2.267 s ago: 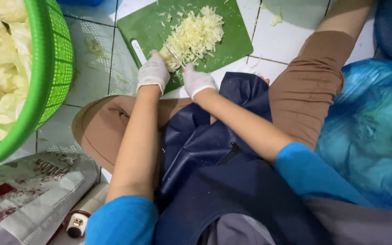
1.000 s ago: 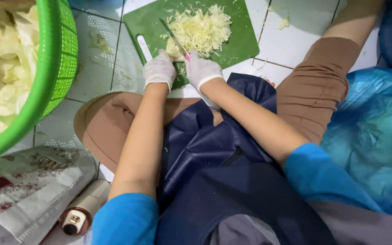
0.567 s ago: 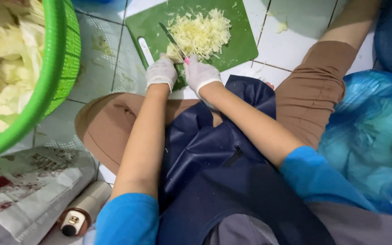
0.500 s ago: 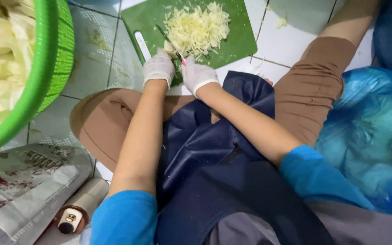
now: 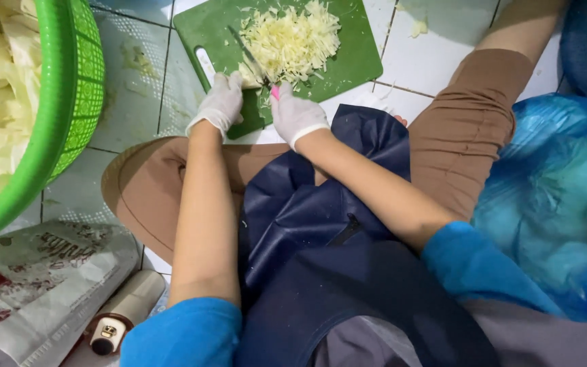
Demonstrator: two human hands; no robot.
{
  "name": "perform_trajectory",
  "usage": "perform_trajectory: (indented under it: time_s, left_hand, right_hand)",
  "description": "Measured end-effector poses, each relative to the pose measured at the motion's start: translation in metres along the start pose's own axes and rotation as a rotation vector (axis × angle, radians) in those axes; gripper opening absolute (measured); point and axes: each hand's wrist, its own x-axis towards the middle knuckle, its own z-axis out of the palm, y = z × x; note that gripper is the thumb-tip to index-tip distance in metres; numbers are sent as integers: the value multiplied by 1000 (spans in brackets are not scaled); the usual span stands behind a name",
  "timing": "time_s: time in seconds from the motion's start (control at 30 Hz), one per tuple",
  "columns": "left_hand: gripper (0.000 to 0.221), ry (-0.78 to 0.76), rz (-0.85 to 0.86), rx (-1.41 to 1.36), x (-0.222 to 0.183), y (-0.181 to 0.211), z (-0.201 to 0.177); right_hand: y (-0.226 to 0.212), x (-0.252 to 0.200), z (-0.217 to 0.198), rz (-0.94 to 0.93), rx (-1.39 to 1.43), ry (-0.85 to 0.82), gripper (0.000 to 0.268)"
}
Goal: Shredding cabbage into fine pieces using a knife on a cutting board while sitting on the floor.
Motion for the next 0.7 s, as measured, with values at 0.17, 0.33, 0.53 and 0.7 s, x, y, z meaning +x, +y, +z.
perform_trajectory:
  time_s: [0.17, 0.33, 0.53, 0.7]
  left_hand:
    - [52, 96, 185, 79, 33, -25, 31]
    - [44, 131, 225, -6, 36, -30, 29]
    - [44, 115, 272, -145, 36, -36, 31]
    - [39, 120, 288, -185, 38, -37, 31]
  right_hand:
    - [-14, -11, -6, 104, 53, -187, 27]
    - [-3, 22, 30, 123, 6, -199, 30]
    - [-3, 4, 18, 11, 35, -42, 34]
    - [2, 8, 35, 2, 63, -86, 34]
